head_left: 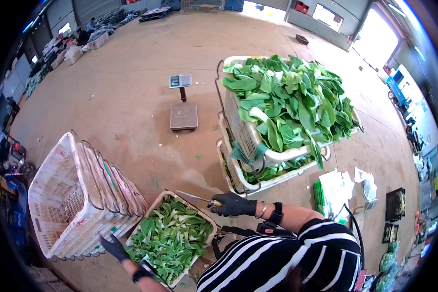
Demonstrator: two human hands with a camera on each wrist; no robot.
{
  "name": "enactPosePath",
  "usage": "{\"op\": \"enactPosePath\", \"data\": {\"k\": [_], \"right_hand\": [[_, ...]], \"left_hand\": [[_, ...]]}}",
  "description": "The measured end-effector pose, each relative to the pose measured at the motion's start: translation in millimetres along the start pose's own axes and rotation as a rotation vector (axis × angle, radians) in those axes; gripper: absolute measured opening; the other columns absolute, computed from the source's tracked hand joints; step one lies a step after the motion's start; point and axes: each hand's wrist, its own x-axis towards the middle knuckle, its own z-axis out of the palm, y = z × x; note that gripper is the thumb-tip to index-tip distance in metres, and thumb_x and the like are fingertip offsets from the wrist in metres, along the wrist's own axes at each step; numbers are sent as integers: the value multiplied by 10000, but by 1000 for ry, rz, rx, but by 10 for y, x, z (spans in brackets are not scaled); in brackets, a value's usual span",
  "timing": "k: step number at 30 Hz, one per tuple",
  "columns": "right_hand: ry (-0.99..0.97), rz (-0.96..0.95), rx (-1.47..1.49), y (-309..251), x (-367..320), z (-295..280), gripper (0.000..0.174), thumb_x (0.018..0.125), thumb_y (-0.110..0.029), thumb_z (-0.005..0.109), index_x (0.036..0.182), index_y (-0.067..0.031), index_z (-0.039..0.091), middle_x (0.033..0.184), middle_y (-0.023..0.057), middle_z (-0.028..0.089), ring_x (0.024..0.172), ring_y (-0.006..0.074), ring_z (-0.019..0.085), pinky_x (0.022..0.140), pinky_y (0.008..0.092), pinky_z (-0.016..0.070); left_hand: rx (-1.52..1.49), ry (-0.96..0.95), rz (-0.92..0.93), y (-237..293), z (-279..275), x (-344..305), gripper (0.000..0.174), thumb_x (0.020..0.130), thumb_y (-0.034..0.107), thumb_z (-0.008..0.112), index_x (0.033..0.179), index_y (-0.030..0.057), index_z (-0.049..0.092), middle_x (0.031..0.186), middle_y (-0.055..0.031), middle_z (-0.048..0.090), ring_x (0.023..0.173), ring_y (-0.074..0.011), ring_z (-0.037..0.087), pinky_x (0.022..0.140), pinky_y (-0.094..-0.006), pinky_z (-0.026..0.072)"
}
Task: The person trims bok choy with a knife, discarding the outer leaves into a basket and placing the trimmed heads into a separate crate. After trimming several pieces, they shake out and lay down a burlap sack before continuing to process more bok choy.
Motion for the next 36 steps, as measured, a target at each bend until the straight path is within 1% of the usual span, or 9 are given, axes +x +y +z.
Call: {"op": "enactPosePath", "data": {"k": [3, 4, 5, 7, 10, 13, 17, 19, 36], "right_hand": [[41, 189, 94, -83, -74, -152, 283, 784, -268, 608, 964, -53, 566, 683, 114, 608, 563, 214, 595, 532, 310, 465], [61, -27, -31, 84, 51, -147, 300, 794, -278, 603, 994, -58, 570, 728, 103, 621, 565, 196, 600, 525, 294, 470], [156, 257, 120, -78, -159, -228, 309, 794, -264, 609, 1017, -54, 572, 806, 113, 629, 611, 170, 607, 536, 289, 472], [384, 172, 174, 137, -758, -275, 327, 789, -121, 594, 1095, -24, 533, 763, 35, 590, 597, 88, 534, 498, 220, 440], [323, 244, 210, 558, -476, -212, 182, 820, -109, 539, 955, 9, 571, 659, 80, 561, 453, 103, 472, 416, 206, 382], [101, 124, 204, 352, -110, -31, 406, 823, -292, 593, 1040, 46, 536, 524, 19, 467, 439, 74, 389, 418, 201, 332], [-68, 153, 165, 487, 53, 277, 220, 828, -114, 513, 1018, -3, 524, 576, 48, 488, 441, 98, 455, 390, 209, 359], [-103, 148, 85, 184, 178, 406, 202, 837, -110, 507, 1013, -12, 526, 585, 51, 500, 448, 96, 459, 400, 207, 365], [-240, 201, 147, 453, 381, 818, 227, 848, -122, 511, 1034, 7, 507, 619, 58, 500, 479, 105, 475, 422, 236, 395]], "left_hand": [[-87, 286, 136, 343, 153, 862, 537, 816, 209, 572, 1242, -39, 360, 1258, -202, 412, 1137, -298, 410, 994, -362, 280], [-86, 86, 110, 402, 213, 1005, 499, 813, 211, 561, 1217, -21, 384, 1227, -193, 432, 1119, -294, 424, 990, -376, 277], [-55, -49, 68, 577, 100, 903, 463, 809, 213, 551, 1193, -3, 409, 1196, -183, 452, 1101, -290, 438, 987, -391, 275], [-47, -177, -16, 937, 56, 716, 395, 802, 218, 530, 1143, 33, 458, 1135, -164, 491, 1065, -282, 466, 980, -420, 270], [12, -202, -85, 1242, 310, 865, 312, 791, 224, 499, 1070, 87, 531, 1043, -135, 550, 1011, -270, 508, 970, -463, 262], [234, -324, -258, 899, 418, 1164, 270, 781, 230, 468, 996, 141, 604, 952, -107, 610, 957, -257, 550, 959, -507, 255], [430, 84, -116, 668, 672, 1020, 208, 744, 170, 461, 843, 123, 638, 838, -100, 630, 900, -257, 575, 1010, -535, 132], [264, -303, -259, 749, 478, 1078, 310, 784, 217, 427, 961, 70, 636, 991, -141, 614, 1011, -297, 536, 1020, -523, 133], [412, -39, -286, 644, 1005, 1118, 190, 681, 159, 503, 683, 40, 651, 653, -139, 584, 774, -297, 562, 1020, -502, 150]]}}
